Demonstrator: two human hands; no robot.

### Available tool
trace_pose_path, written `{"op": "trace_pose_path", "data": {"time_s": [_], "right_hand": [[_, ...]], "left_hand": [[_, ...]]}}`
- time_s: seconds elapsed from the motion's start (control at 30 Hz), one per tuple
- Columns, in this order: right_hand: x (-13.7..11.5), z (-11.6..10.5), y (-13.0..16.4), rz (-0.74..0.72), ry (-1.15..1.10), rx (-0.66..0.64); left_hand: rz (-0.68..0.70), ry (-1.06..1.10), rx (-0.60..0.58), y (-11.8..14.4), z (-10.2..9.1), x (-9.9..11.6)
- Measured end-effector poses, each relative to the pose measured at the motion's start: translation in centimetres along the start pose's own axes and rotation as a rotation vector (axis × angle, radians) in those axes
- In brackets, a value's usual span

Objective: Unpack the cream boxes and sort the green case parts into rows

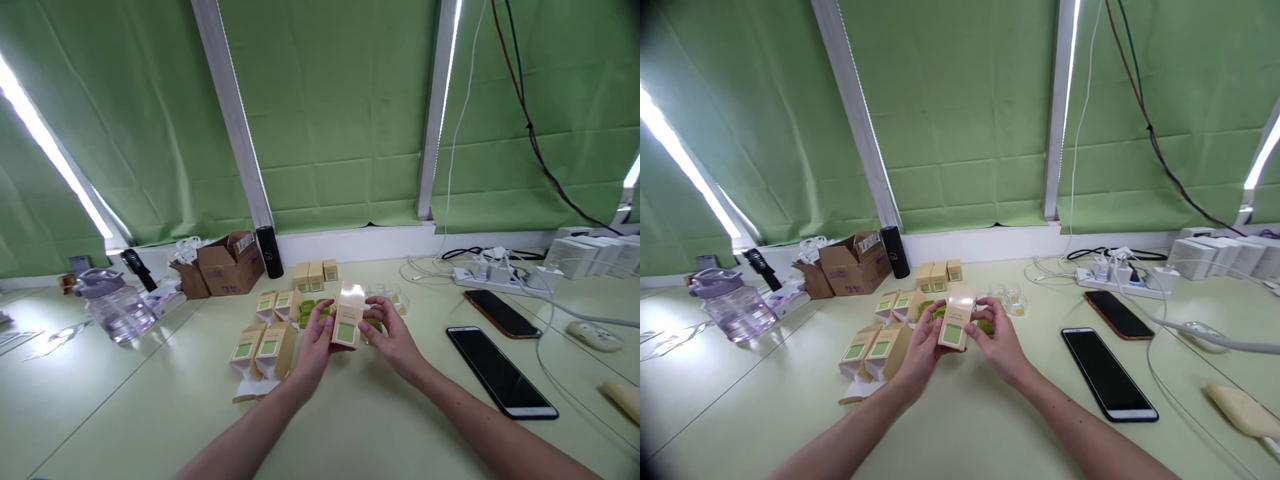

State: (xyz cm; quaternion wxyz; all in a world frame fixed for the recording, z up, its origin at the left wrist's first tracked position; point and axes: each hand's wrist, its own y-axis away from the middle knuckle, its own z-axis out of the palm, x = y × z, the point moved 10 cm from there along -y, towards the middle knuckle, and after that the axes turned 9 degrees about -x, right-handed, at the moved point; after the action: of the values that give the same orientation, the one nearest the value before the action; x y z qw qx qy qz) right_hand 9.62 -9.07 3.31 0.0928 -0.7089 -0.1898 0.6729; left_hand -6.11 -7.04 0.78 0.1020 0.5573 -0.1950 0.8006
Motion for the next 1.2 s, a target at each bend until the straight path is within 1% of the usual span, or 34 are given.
{"op": "trace_pose_path", "data": {"time_s": [0.1,0.17,0.27,0.37,0.47,0.67,0.77,0.93,1.1,1.2], "right_hand": [[-0.2,-0.2,0.0,0.000,-0.043,0.024],[0.0,-0.7,-0.1,0.013,-0.070,0.052],[0.6,-1.5,-0.2,0.030,-0.106,0.094],[0.9,-2.2,-0.4,0.019,-0.130,0.125],[1.2,-2.5,-0.5,0.019,-0.136,0.140],[1.6,-3.0,-0.8,0.025,-0.129,0.165],[1.8,-3.5,-0.9,0.024,-0.118,0.186],[2.1,-4.0,-1.2,0.032,-0.108,0.197],[2.5,-3.8,-1.2,0.045,-0.058,0.195],[2.5,-3.4,-1.2,0.053,-0.035,0.166]], "left_hand": [[0.029,-0.058,0.004,0.2,0.4,1.1],[0.055,-0.062,-0.020,0.3,0.8,1.7],[0.094,-0.096,-0.117,0.5,2.0,2.3],[0.139,-0.203,-0.191,0.6,3.4,2.8],[0.149,-0.279,-0.174,0.4,4.1,2.9],[0.128,-0.328,-0.139,-0.6,4.8,3.3],[0.114,-0.312,-0.120,-1.2,5.0,3.3],[0.100,-0.244,-0.104,-1.9,4.8,2.3],[0.120,-0.209,-0.105,-1.6,4.0,1.4],[0.127,-0.213,-0.103,-1.2,3.4,1.1]]}}
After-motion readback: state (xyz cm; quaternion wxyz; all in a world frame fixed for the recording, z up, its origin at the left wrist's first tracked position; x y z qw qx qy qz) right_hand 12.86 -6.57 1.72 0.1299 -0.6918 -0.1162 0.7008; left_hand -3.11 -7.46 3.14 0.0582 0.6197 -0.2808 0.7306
